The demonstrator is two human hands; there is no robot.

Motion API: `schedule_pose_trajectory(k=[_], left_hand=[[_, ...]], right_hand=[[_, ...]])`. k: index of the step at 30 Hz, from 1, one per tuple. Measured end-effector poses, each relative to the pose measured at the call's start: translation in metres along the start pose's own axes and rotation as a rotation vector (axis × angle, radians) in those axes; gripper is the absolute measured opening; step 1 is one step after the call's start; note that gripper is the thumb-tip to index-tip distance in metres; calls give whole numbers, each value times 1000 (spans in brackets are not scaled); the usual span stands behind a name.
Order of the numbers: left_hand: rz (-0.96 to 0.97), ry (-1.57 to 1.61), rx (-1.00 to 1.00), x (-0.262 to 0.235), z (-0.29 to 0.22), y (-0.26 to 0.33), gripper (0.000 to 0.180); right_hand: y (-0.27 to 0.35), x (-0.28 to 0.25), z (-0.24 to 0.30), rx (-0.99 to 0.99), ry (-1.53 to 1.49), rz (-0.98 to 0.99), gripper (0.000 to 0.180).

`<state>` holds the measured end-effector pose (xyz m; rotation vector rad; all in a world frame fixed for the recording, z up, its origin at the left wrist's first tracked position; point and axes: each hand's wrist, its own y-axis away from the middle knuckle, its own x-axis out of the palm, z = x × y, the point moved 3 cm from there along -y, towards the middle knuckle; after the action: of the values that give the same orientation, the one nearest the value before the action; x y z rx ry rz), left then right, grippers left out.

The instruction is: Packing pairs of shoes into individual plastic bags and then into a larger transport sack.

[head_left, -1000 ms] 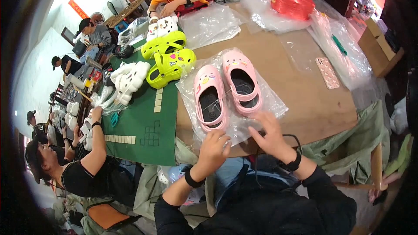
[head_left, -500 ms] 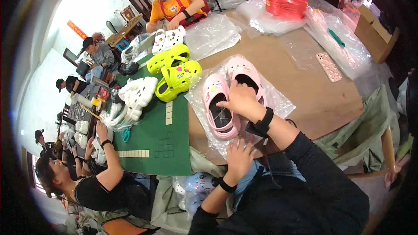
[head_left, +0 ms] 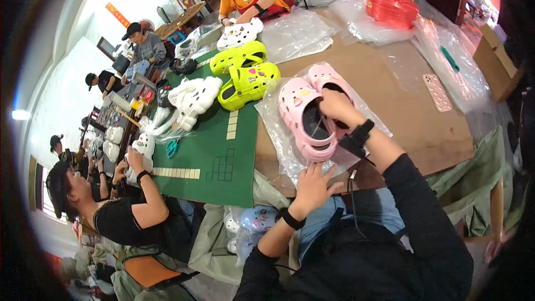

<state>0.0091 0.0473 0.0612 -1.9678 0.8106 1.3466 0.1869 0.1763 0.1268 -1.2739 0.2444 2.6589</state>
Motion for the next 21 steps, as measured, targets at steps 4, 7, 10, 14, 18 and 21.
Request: schedule_pose_trajectory(k=[4,7,10,14,18,21], left_hand=[[-73,-28,-9,17,29,0,44],[-59,-144,-28,12,32,4,43],[-115,83,-37,18,45,0,54],[-69,1839,-281,35,60,10,54],[-233,925,-189,5,72,2,58],[-271,587,-273,-20,66,-5,60]], right_hand=[[35,-27,2,-189,-179,-87,37],[72,-39,-18,-285,-385,1,35],[117,-51,-20,-309,-508,211,38],[155,-60,-31,-326,-438,461,39],[179,-73,-30,-227,-349,663,37],[186,-82,-29,-290,-389,647,37]])
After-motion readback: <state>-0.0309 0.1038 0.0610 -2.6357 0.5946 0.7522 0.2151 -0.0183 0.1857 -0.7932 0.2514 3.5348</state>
